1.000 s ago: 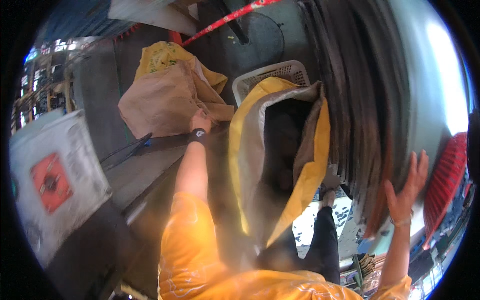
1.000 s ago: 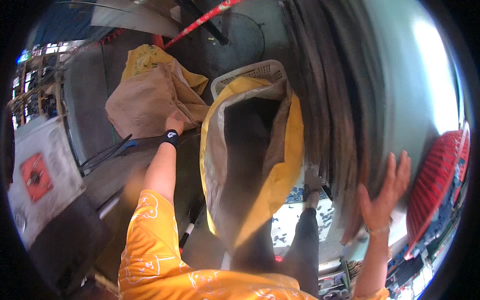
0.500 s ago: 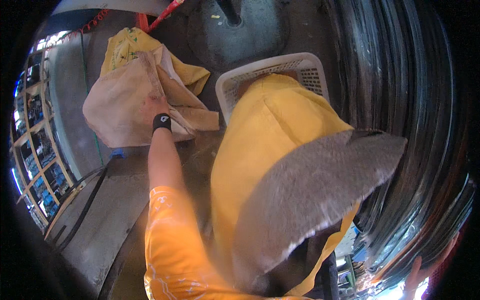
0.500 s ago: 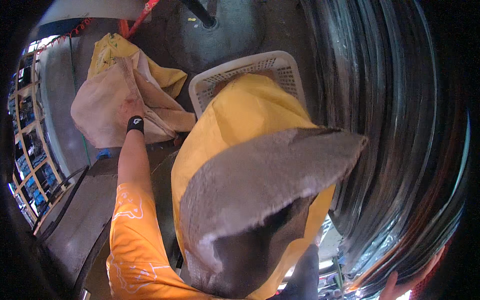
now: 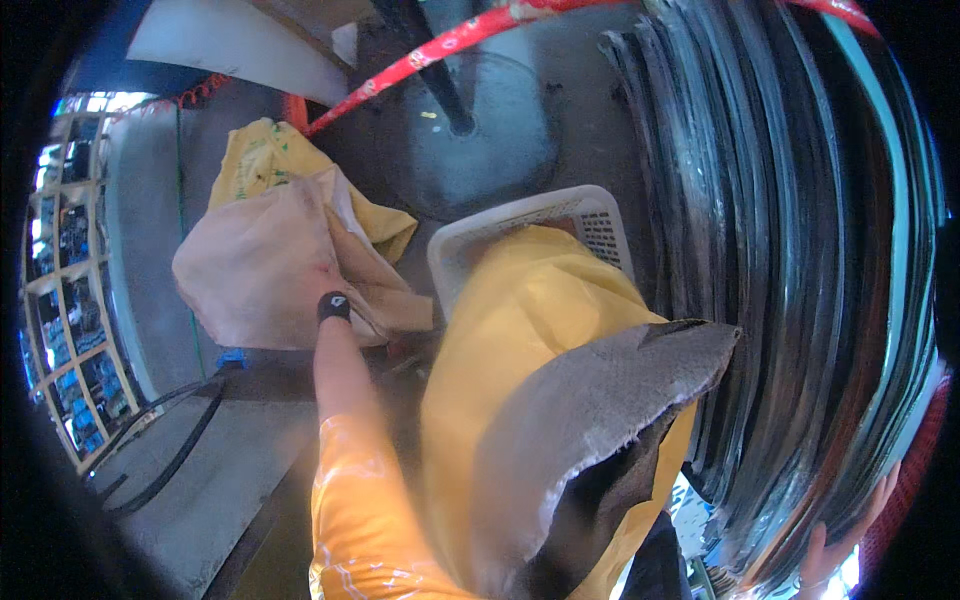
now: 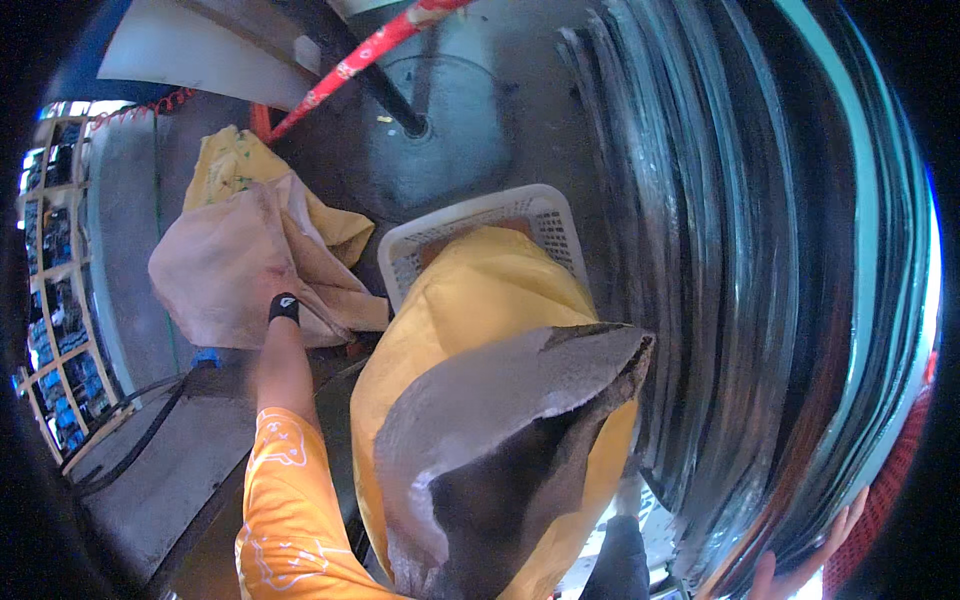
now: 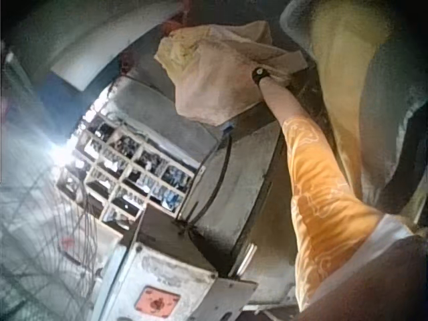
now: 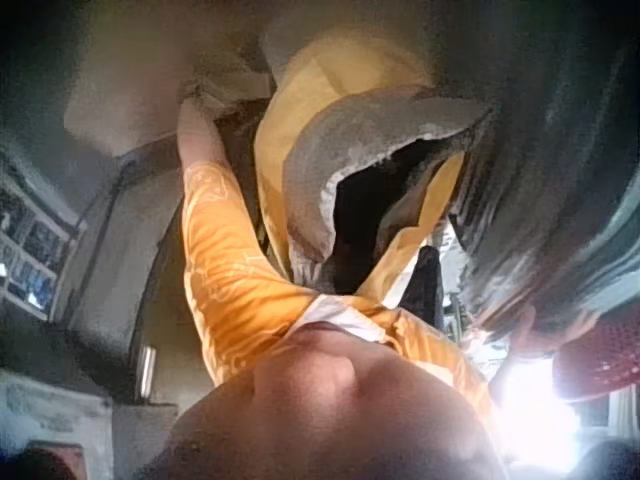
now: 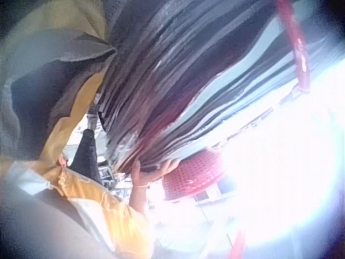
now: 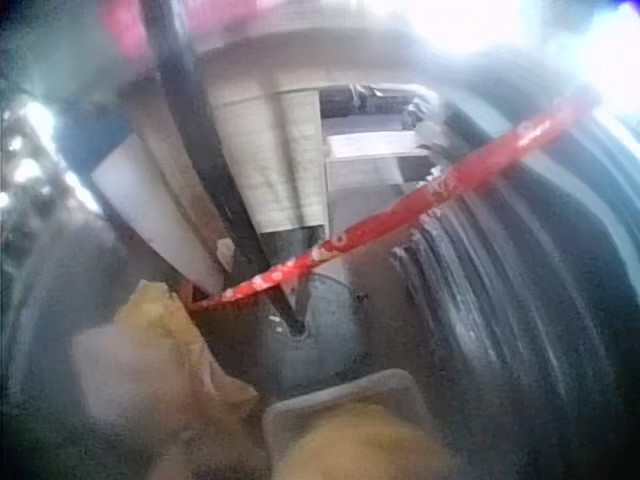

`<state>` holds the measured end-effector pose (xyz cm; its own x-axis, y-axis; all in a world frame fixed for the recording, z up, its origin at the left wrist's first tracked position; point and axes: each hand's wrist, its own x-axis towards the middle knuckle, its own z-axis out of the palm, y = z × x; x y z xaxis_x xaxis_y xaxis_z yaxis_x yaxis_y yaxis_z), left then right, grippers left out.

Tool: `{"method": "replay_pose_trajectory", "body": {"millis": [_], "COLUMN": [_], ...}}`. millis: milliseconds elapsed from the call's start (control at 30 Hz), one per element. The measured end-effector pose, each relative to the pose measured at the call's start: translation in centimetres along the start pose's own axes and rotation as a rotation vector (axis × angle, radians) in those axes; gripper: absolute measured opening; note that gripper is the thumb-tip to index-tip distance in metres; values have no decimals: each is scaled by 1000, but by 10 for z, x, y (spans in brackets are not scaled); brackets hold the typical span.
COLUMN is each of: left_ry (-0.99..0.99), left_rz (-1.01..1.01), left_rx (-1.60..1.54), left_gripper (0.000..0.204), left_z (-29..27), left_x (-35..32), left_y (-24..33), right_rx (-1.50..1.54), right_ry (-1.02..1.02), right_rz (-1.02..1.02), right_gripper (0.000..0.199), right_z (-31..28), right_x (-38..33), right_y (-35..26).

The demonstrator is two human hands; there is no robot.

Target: The person collects blue rubber scraps from a machine surface into a red basket and transfers them into a white sack. They then place a large blue rubber sheet onto the machine, align it, and use a wooden block to press and smooth the sheet against the machine surface.

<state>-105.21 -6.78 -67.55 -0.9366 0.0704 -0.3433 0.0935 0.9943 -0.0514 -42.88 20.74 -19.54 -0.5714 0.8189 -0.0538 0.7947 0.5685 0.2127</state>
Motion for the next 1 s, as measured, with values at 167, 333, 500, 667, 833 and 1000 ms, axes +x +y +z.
{"method": "replay_pose_trajectory", "body": {"millis": [167, 333, 500, 667, 833, 1000], "left_ry": [374, 514, 662, 588, 159, 293], "left_rz": [-37, 158, 448, -102, 597, 163], "left_rx": [-57, -520, -844, -1680, -1982, -2546], "left_gripper": [19, 15, 17, 10, 30, 21], "left_z": [-31, -146, -222, -308, -402, -416], "left_x": [-25, -68, -208, -389, -572, -740], "left_y": [-5, 9, 36, 47, 66, 33], "right_rx": [31, 32, 218, 384, 934, 1417], "right_ry": [31, 82, 94, 176, 266, -22], "right_rz": [9, -24, -57, -80, -426, -406], "right_gripper": [89, 81, 78, 63, 52, 47], "right_z": [8, -1, -11, -13, -22, -18], "right_x": [2, 5, 13, 8, -12, -6], "right_y": [-7, -13, -15, -10, 0, 40]}}
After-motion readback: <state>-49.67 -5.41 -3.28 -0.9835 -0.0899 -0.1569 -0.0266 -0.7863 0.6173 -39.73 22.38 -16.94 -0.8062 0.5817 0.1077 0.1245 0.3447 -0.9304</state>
